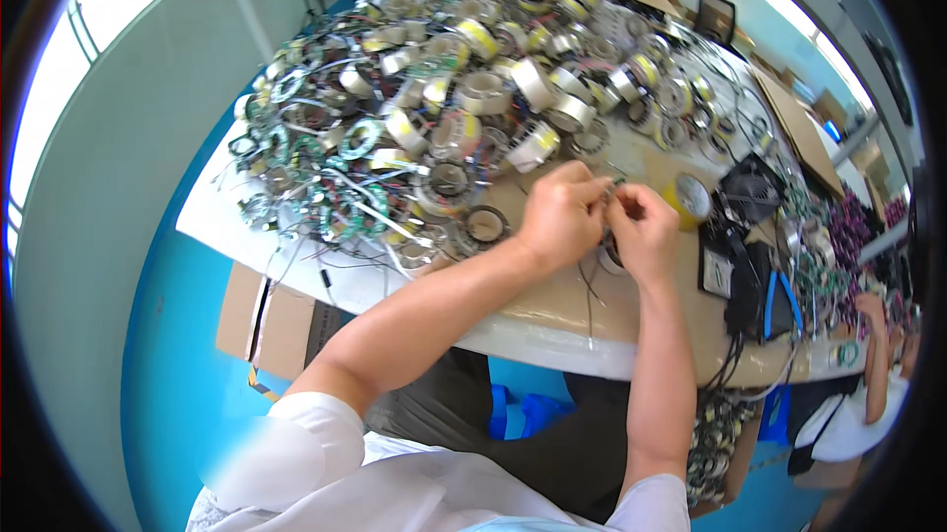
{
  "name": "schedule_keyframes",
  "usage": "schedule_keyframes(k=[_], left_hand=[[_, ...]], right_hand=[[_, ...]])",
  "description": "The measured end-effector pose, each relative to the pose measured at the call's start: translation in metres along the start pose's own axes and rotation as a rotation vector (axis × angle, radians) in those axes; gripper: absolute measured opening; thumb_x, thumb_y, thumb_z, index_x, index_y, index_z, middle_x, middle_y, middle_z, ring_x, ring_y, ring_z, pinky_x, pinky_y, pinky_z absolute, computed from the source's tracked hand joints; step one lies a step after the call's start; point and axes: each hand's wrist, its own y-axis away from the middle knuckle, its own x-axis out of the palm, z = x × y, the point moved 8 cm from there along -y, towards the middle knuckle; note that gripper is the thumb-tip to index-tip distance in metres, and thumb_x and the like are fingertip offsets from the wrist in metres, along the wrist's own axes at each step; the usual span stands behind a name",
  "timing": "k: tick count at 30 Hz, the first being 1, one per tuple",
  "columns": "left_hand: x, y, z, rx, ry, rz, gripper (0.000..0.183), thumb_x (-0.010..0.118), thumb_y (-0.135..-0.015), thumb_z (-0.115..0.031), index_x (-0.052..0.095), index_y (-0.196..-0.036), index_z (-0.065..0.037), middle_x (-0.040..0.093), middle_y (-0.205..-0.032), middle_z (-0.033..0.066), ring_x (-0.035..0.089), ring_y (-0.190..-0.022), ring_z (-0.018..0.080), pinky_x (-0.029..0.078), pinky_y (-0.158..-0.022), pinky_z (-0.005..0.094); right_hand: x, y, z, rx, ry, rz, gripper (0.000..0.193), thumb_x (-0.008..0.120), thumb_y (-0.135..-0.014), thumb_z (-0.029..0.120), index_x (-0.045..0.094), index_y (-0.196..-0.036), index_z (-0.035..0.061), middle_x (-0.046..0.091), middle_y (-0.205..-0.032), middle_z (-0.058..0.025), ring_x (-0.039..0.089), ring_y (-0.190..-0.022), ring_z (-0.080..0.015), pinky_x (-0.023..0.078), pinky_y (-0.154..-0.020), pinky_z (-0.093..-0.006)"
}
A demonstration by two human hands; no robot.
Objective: Assembling electronic components by soldering wires to circular circuit boards.
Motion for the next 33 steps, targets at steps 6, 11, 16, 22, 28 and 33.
schedule_keyframes(k=[6,11,16,22,28,33], left_hand=[[0.001,0.008,0.008,-0.049,-0.033,0.036,0.021,0.07,-0.076,0.0,0.076,-0.096,-0.001,0.065,-0.081,0.0152,0.066,-0.073,0.0337,0.053,-0.065,0.0419],[0.005,0.004,0.009,-0.144,0.039,0.025,0.022,0.068,-0.075,0.001,0.075,-0.096,0.0,0.065,-0.083,0.017,0.065,-0.076,0.0359,0.054,-0.069,0.043],[0.007,0.006,0.011,-0.173,0.015,0.048,0.023,0.067,-0.077,0.001,0.075,-0.099,-0.001,0.064,-0.086,0.0169,0.064,-0.08,0.0355,0.053,-0.071,0.0435],[0.003,0.007,0.015,-0.135,-0.018,0.053,0.023,0.067,-0.078,-0.001,0.075,-0.1,-0.001,0.061,-0.083,0.0155,0.063,-0.078,0.0346,0.052,-0.068,0.0439],[0.021,0.008,0.013,-0.087,0.088,0.063,0.015,0.067,-0.077,0.0,0.073,-0.091,0.002,0.061,-0.08,0.0178,0.061,-0.076,0.0367,0.05,-0.066,0.0449],[0.014,0.011,0.017,-0.096,0.066,0.058,0.014,0.069,-0.078,-0.001,0.073,-0.091,0.002,0.06,-0.08,0.0172,0.062,-0.076,0.0358,0.05,-0.066,0.0447]], right_hand=[[0.006,0.002,-0.007,0.118,-0.039,0.035,0.009,0.07,-0.089,0.006,0.067,-0.089,-0.0027,0.065,-0.075,0.0,0.058,-0.068,-0.0057,0.046,-0.062,-0.0218],[-0.005,0.0,-0.015,0.087,-0.086,-0.037,0.005,0.069,-0.089,0.001,0.065,-0.089,-0.0001,0.062,-0.076,0.0033,0.054,-0.066,-0.0036,0.043,-0.059,-0.0199],[-0.003,0.001,-0.007,0.066,-0.035,-0.042,0.004,0.068,-0.089,0.002,0.065,-0.088,-0.0005,0.061,-0.075,0.0033,0.053,-0.065,-0.0034,0.043,-0.059,-0.0196],[0.01,-0.001,-0.009,0.108,-0.021,0.007,0.005,0.068,-0.089,0.002,0.066,-0.089,-0.0024,0.063,-0.076,0.0016,0.055,-0.066,-0.0044,0.044,-0.06,-0.021],[-0.009,-0.001,-0.014,0.066,0.053,0.025,0.009,0.068,-0.091,0.004,0.065,-0.089,-0.0038,0.063,-0.077,0.0006,0.055,-0.068,-0.0061,0.045,-0.061,-0.0229],[0.0,0.0,-0.025,0.072,-0.055,0.037,0.008,0.068,-0.091,0.005,0.065,-0.09,-0.0027,0.063,-0.079,0.001,0.053,-0.068,-0.0052,0.043,-0.06,-0.0217]])
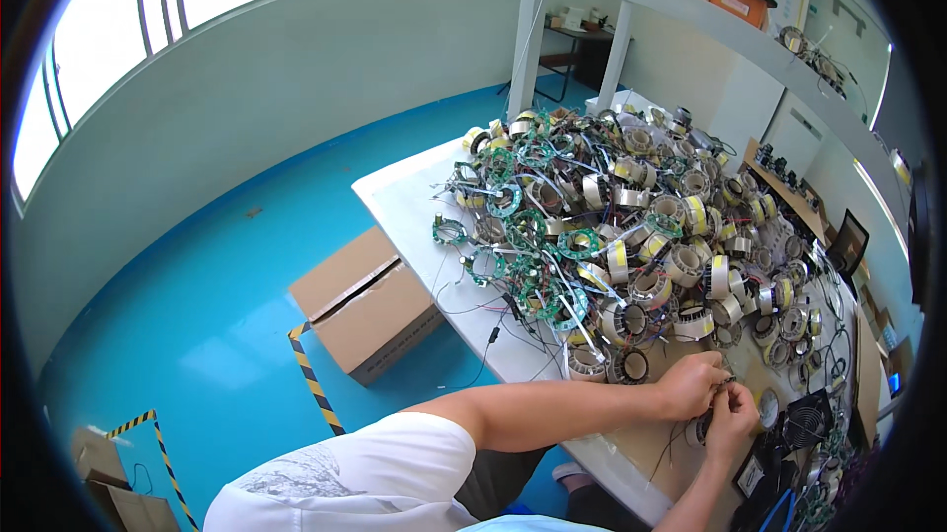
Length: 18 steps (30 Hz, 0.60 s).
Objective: Assembling electronic components by soldering wires to circular circuit boards.
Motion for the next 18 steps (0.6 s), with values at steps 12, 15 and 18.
schedule_keyframes(k=[12,15,18], left_hand=[[-0.001,-0.006,0.001,-0.184,-0.05,0.065,0.02,0.065,-0.076,-0.009,0.069,-0.093,0.001,0.068,-0.089,0.0226,0.066,-0.087,0.0415,0.054,-0.08,0.0471],[-0.005,-0.009,0.009,-0.229,-0.066,0.065,0.019,0.064,-0.079,-0.007,0.072,-0.095,-0.001,0.07,-0.092,0.023,0.069,-0.087,0.0402,0.056,-0.08,0.0454],[-0.005,-0.009,0.013,-0.32,-0.039,0.12,0.021,0.069,-0.079,-0.005,0.072,-0.099,-0.001,0.072,-0.091,0.0203,0.071,-0.082,0.0352,0.057,-0.076,0.0416]], right_hand=[[-0.011,0.004,0.064,-0.136,0.296,0.056,0.02,0.072,-0.087,0.012,0.066,-0.098,-0.0032,0.068,-0.088,-0.0117,0.066,-0.077,-0.0198,0.052,-0.074,-0.0309],[-0.026,0.007,0.117,-0.455,0.346,-0.185,0.014,0.069,-0.087,0.006,0.068,-0.099,-0.001,0.067,-0.09,-0.0122,0.064,-0.077,-0.0229,0.051,-0.072,-0.0316],[-0.023,0.028,0.163,-0.402,-0.183,0.117,0.02,0.069,-0.09,0.015,0.069,-0.091,-0.005,0.067,-0.088,-0.0132,0.061,-0.077,-0.0209,0.047,-0.069,-0.0291]])
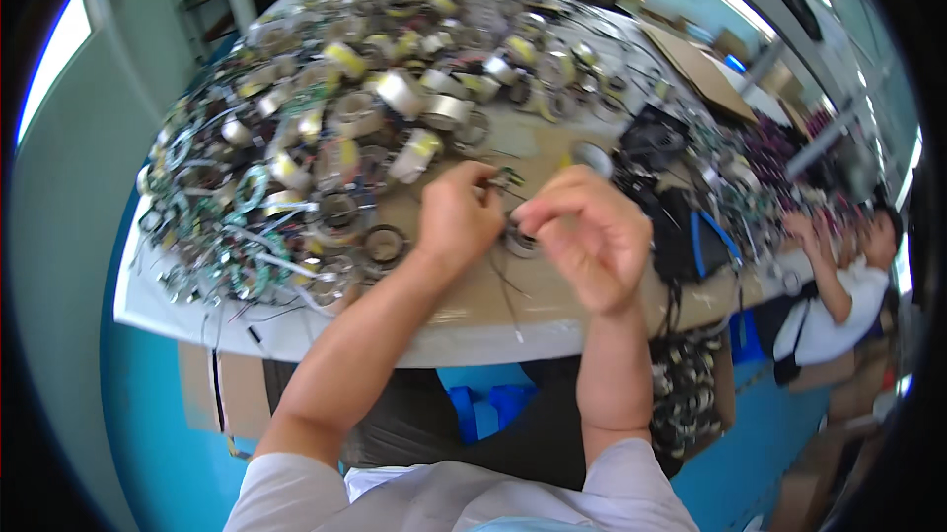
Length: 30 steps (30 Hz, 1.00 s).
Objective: Assembling electronic components by soldering wires to circular circuit boards.
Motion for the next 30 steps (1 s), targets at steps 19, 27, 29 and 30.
schedule_keyframes(k=[19,27,29,30], left_hand=[[0.007,0.004,-0.018,0.084,-0.014,0.021,0.022,0.074,-0.086,-0.012,0.077,-0.105,-0.002,0.067,-0.073,0.0019,0.045,-0.055,0.0049,0.039,-0.052,0.0239],[0.008,0.004,-0.018,0.132,0.001,0.041,0.026,0.073,-0.082,-0.008,0.076,-0.108,-0.004,0.066,-0.077,-0.0002,0.042,-0.056,0.0038,0.038,-0.052,0.0232],[0.008,0.003,-0.023,0.14,-0.005,0.041,0.027,0.073,-0.082,-0.008,0.076,-0.108,-0.004,0.067,-0.077,0.0,0.042,-0.056,0.0041,0.038,-0.052,0.0232],[0.005,0.006,-0.022,0.144,-0.022,0.049,0.027,0.073,-0.082,-0.007,0.076,-0.108,-0.004,0.067,-0.078,0.0003,0.042,-0.056,0.0044,0.038,-0.052,0.0233]], right_hand=[[0.008,0.069,0.098,-0.09,-1.024,-0.078,0.01,0.068,-0.092,0.008,0.064,-0.091,-0.0011,0.06,-0.089,-0.012,0.056,-0.072,-0.0175,0.042,-0.063,-0.0285],[0.014,0.073,0.106,-0.099,-0.853,-0.001,0.013,0.071,-0.089,0.009,0.069,-0.086,-0.0036,0.068,-0.081,-0.0123,0.062,-0.06,-0.0211,0.048,-0.052,-0.0309],[0.013,0.072,0.107,-0.086,-0.789,0.021,0.011,0.071,-0.087,0.007,0.069,-0.086,-0.0034,0.068,-0.08,-0.0123,0.062,-0.059,-0.0207,0.048,-0.052,-0.0299],[0.021,0.07,0.106,-0.066,-0.789,0.061,0.01,0.071,-0.087,0.006,0.069,-0.085,-0.0036,0.068,-0.08,-0.0123,0.062,-0.059,-0.0204,0.048,-0.052,-0.0296]])
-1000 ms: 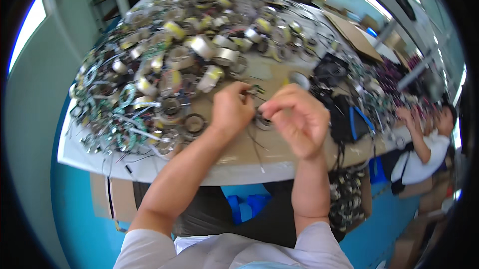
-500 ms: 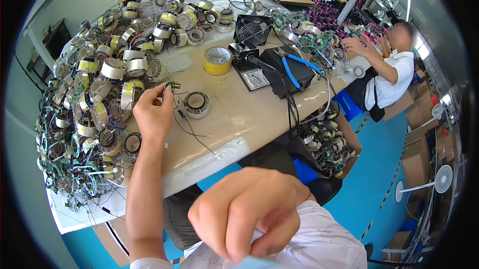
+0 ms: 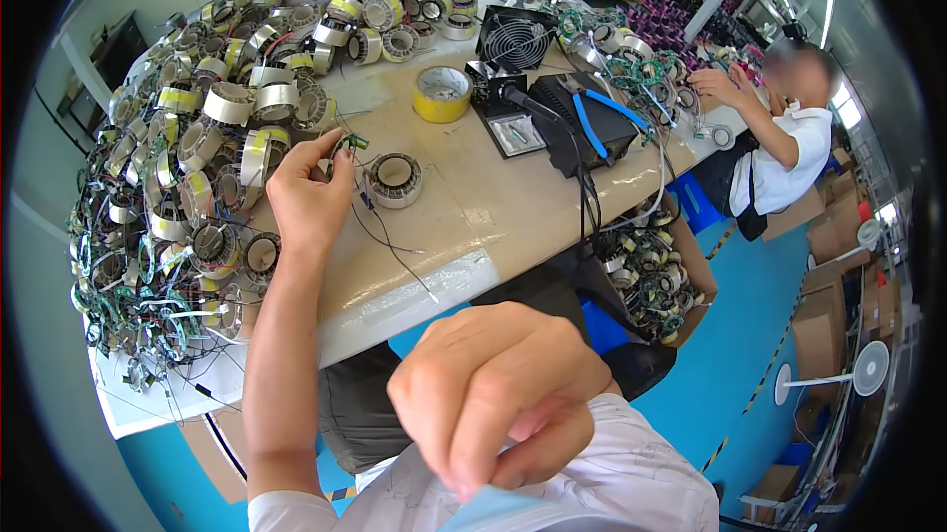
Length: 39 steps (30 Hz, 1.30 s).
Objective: Assembling electronic components by soldering wires to circular circuit boards.
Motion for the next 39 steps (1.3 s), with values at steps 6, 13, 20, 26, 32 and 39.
schedule_keyframes(k=[6,13,20,26,32,39], left_hand=[[-0.004,0.0,-0.006,0.087,0.045,-0.045,0.025,0.072,-0.082,-0.005,0.075,-0.107,-0.002,0.067,-0.08,0.0038,0.046,-0.056,0.0082,0.04,-0.053,0.0245],[-0.004,0.0,-0.011,0.097,0.011,-0.066,0.023,0.071,-0.082,-0.004,0.076,-0.104,-0.003,0.07,-0.085,0.0085,0.06,-0.058,0.0149,0.05,-0.057,0.0289],[-0.016,-0.001,-0.014,0.152,0.006,-0.108,0.02,0.07,-0.084,-0.001,0.077,-0.102,-0.002,0.071,-0.088,0.0092,0.063,-0.061,0.0155,0.05,-0.057,0.028],[-0.026,0.0,-0.018,0.153,0.025,-0.189,0.02,0.071,-0.083,0.0,0.076,-0.102,-0.002,0.07,-0.085,0.0094,0.061,-0.06,0.0149,0.049,-0.055,0.0266],[-0.021,0.003,-0.022,0.244,0.017,-0.291,0.02,0.071,-0.082,0.002,0.076,-0.101,-0.001,0.069,-0.085,0.0108,0.064,-0.061,0.0189,0.051,-0.056,0.0293],[-0.037,0.008,-0.005,0.244,-0.122,-0.261,0.023,0.068,-0.086,0.006,0.076,-0.106,-0.002,0.069,-0.085,0.0058,0.059,-0.063,0.0103,0.045,-0.054,0.0236]], right_hand=[[0.005,-0.003,-0.01,-0.002,0.058,0.053,0.014,0.074,-0.087,0.007,0.072,-0.09,-0.0066,0.07,-0.083,-0.0166,0.066,-0.061,-0.022,0.049,-0.05,-0.0287],[-0.12,-0.006,-0.028,0.128,1.184,-0.218,0.024,0.066,-0.081,-0.005,0.071,-0.103,0.0011,0.068,-0.099,-0.0088,0.055,-0.057,-0.0097,0.044,-0.051,-0.0244],[-0.151,-0.013,-0.09,0.443,1.302,-0.055,0.029,0.068,-0.079,0.001,0.069,-0.109,0.0005,0.066,-0.109,-0.0129,0.063,-0.066,-0.0228,0.052,-0.064,-0.0334],[-0.181,-0.038,-0.134,0.583,1.415,0.225,0.031,0.072,-0.08,0.016,0.072,-0.107,-0.001,0.071,-0.104,-0.0211,0.07,-0.093,-0.0367,0.054,-0.084,-0.0397],[-0.198,-0.03,-0.125,0.667,1.308,0.154,0.027,0.072,-0.077,0.009,0.075,-0.103,0.0023,0.073,-0.09,-0.0152,0.069,-0.07,-0.0255,0.054,-0.067,-0.0341],[-0.161,-0.019,-0.133,0.499,1.289,0.267,0.053,0.084,-0.068,0.024,0.069,-0.113,0.0006,0.069,-0.111,-0.0186,0.064,-0.108,-0.037,0.051,-0.096,-0.0419]])
